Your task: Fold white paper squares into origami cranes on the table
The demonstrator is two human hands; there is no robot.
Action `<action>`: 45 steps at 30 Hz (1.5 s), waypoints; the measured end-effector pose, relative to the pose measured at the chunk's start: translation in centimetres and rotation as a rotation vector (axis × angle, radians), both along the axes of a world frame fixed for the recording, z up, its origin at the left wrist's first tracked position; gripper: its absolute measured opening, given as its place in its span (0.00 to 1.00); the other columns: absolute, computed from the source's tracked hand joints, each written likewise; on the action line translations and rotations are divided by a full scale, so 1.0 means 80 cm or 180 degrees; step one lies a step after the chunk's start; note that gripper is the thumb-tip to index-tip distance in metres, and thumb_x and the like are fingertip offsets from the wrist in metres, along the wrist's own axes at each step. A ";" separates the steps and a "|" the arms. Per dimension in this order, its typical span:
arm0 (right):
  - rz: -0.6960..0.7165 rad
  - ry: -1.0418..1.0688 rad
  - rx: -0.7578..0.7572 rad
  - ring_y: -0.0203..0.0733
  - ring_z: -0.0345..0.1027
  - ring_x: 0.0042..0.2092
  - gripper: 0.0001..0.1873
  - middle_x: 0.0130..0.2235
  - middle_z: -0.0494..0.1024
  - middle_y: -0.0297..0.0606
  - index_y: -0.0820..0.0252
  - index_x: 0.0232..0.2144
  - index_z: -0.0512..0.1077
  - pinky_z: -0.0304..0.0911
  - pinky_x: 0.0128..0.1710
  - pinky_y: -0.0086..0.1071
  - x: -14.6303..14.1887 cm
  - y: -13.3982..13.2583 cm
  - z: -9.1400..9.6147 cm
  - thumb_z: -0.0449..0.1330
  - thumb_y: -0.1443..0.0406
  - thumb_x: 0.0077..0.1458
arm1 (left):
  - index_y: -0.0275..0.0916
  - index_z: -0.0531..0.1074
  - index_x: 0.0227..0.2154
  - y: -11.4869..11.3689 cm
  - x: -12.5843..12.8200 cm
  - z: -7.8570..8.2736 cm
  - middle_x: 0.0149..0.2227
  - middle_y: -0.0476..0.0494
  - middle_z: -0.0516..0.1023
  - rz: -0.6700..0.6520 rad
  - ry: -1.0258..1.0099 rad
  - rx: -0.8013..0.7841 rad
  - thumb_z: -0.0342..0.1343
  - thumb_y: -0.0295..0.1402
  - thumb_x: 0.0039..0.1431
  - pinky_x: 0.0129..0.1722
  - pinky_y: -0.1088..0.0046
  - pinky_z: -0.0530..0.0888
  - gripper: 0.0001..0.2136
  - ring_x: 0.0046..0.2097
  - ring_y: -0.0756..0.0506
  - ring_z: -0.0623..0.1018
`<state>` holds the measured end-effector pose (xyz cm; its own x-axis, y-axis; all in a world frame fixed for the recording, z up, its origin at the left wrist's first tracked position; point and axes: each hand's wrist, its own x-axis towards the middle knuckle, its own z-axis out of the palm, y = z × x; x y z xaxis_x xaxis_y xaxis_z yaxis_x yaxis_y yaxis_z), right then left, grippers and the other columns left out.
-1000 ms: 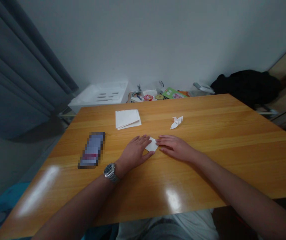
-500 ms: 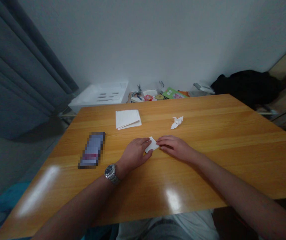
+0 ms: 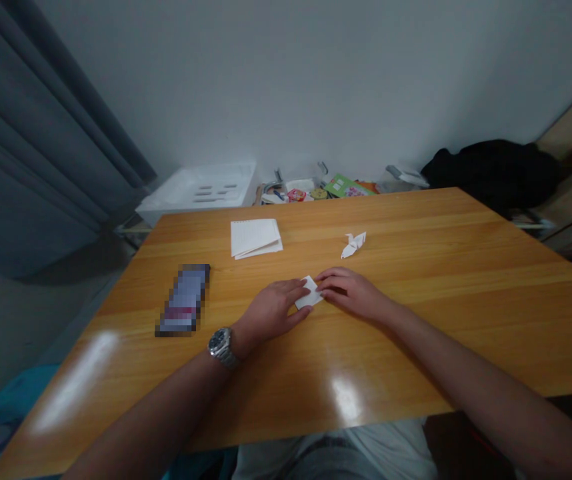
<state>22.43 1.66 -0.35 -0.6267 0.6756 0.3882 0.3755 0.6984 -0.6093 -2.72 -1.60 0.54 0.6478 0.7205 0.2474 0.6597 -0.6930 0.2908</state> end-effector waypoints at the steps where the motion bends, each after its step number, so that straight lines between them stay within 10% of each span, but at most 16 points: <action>1: -0.0004 -0.0004 -0.0004 0.44 0.72 0.50 0.08 0.48 0.78 0.43 0.56 0.39 0.79 0.68 0.52 0.43 0.000 0.000 0.001 0.59 0.66 0.64 | 0.39 0.72 0.56 0.000 -0.002 0.001 0.59 0.36 0.74 -0.0051 -0.0017 -0.0042 0.52 0.42 0.68 0.60 0.60 0.72 0.19 0.60 0.40 0.74; 45: -0.1022 -0.0115 -0.0020 0.49 0.65 0.47 0.02 0.42 0.71 0.42 0.58 0.34 0.73 0.63 0.50 0.44 -0.008 0.006 -0.024 0.63 0.65 0.58 | 0.47 0.64 0.63 -0.006 0.000 0.021 0.61 0.38 0.69 -0.0848 0.0146 -0.0272 0.55 0.52 0.63 0.59 0.56 0.67 0.29 0.59 0.36 0.71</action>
<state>21.78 2.15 -2.25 -0.3946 0.8434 0.3648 0.5974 0.5371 -0.5955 -2.68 -2.05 2.19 0.8263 0.5402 0.1593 0.4712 -0.8181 0.3297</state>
